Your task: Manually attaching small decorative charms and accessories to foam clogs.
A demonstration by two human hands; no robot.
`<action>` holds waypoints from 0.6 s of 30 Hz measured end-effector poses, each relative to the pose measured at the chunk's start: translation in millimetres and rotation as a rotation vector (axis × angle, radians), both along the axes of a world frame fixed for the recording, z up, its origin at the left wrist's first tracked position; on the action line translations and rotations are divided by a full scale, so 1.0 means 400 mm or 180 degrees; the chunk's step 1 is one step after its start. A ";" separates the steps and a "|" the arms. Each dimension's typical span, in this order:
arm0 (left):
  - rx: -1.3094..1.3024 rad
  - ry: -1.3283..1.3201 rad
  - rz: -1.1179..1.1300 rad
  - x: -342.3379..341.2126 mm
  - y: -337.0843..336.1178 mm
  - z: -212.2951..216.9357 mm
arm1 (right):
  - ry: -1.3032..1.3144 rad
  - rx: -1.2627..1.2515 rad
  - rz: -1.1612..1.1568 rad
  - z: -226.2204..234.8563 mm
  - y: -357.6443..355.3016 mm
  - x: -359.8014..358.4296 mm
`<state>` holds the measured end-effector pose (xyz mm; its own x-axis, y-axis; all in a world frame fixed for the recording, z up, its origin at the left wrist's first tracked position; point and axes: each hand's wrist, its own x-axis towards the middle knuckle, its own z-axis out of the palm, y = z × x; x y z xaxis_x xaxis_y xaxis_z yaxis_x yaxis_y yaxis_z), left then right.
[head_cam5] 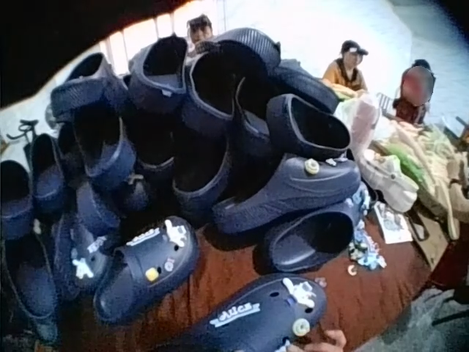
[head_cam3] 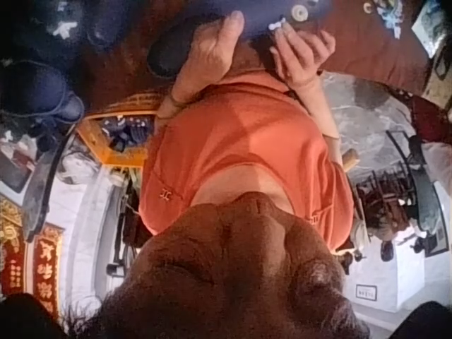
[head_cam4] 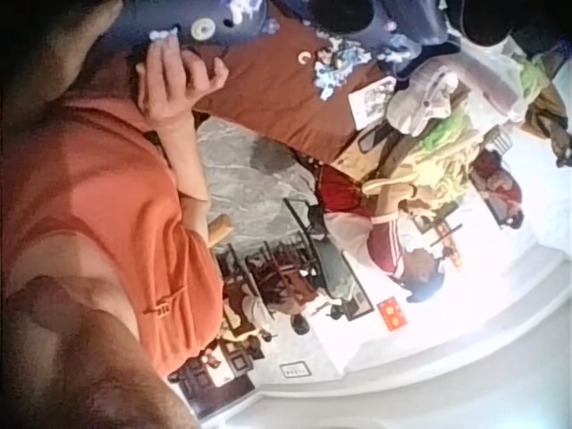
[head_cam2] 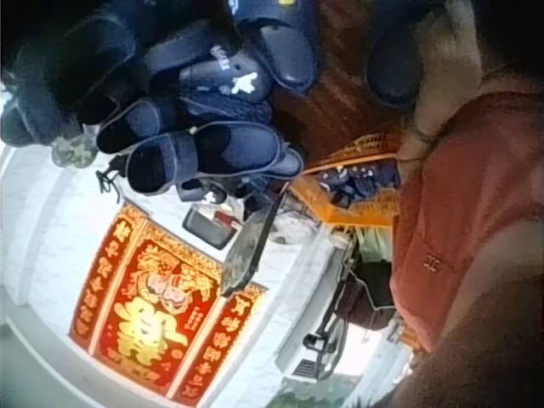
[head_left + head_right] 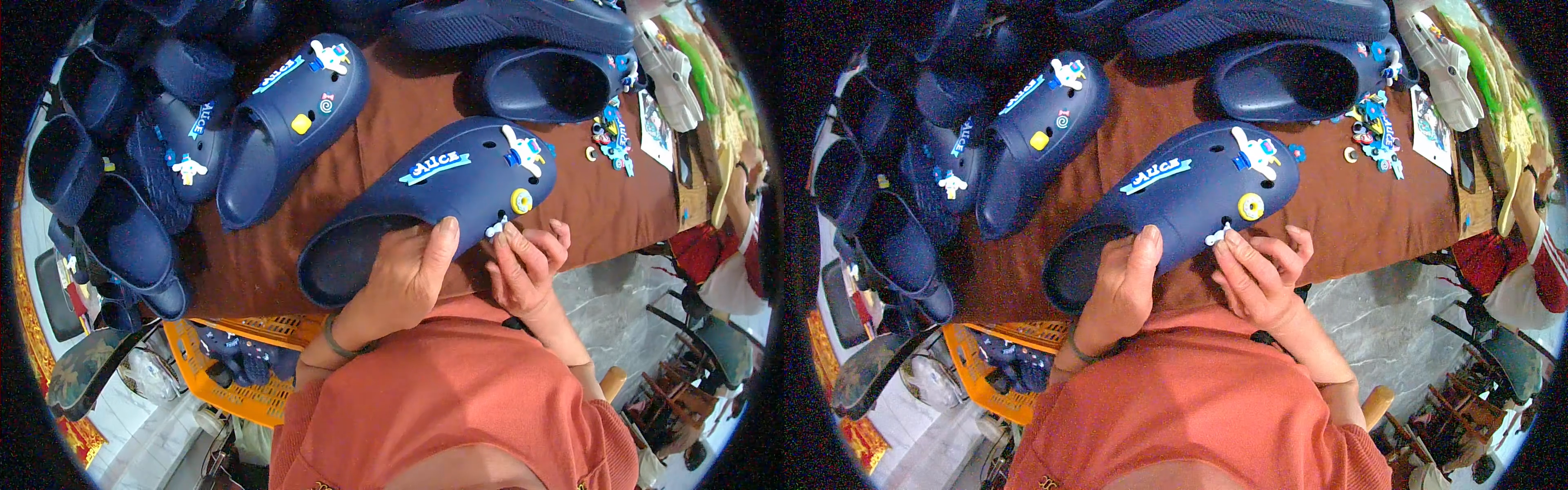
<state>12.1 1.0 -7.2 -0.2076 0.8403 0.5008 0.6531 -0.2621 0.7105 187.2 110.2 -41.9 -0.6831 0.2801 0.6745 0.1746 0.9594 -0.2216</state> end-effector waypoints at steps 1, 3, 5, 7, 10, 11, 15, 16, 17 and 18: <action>-0.0131 -0.0121 -0.0085 -0.001 0.000 0.002 | -0.0019 -0.0025 -0.0021 -0.006 -0.004 0.000; -0.0268 -0.0243 -0.0170 -0.003 0.000 0.006 | 0.0087 0.0074 0.0062 -0.016 -0.012 0.000; -0.0174 -0.0046 -0.0057 -0.003 -0.001 0.010 | 0.0036 0.0038 0.0068 -0.024 -0.022 -0.003; -0.0481 -0.0509 -0.0129 -0.003 -0.002 0.014 | 0.0090 0.0049 0.0007 -0.028 -0.027 -0.005; -0.0601 -0.0785 -0.0138 -0.002 0.000 0.016 | -0.0038 0.0054 -0.0122 -0.023 -0.029 -0.006; -0.0409 -0.0597 -0.0082 -0.001 0.001 0.016 | -0.0040 0.0051 -0.0122 -0.021 -0.028 -0.006; -0.0473 -0.0621 -0.0063 0.001 0.002 0.016 | -0.0259 0.0076 0.0068 -0.012 -0.025 -0.009; -0.0421 -0.0571 -0.0047 0.002 0.003 0.014 | -0.0260 0.0012 0.0090 -0.011 -0.026 -0.011; -0.0370 -0.0521 -0.0033 0.004 0.004 0.012 | -0.0262 -0.0005 0.0086 -0.011 -0.028 -0.014; -0.0371 -0.0523 -0.0037 0.005 0.004 0.010 | -0.0224 -0.0171 0.0016 -0.011 -0.031 -0.017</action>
<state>14.2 2.8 -3.1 -0.2684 0.8934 0.3602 0.5232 -0.1788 0.8332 180.4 97.7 -46.2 -0.7297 0.3111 0.6089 0.1868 0.9473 -0.2601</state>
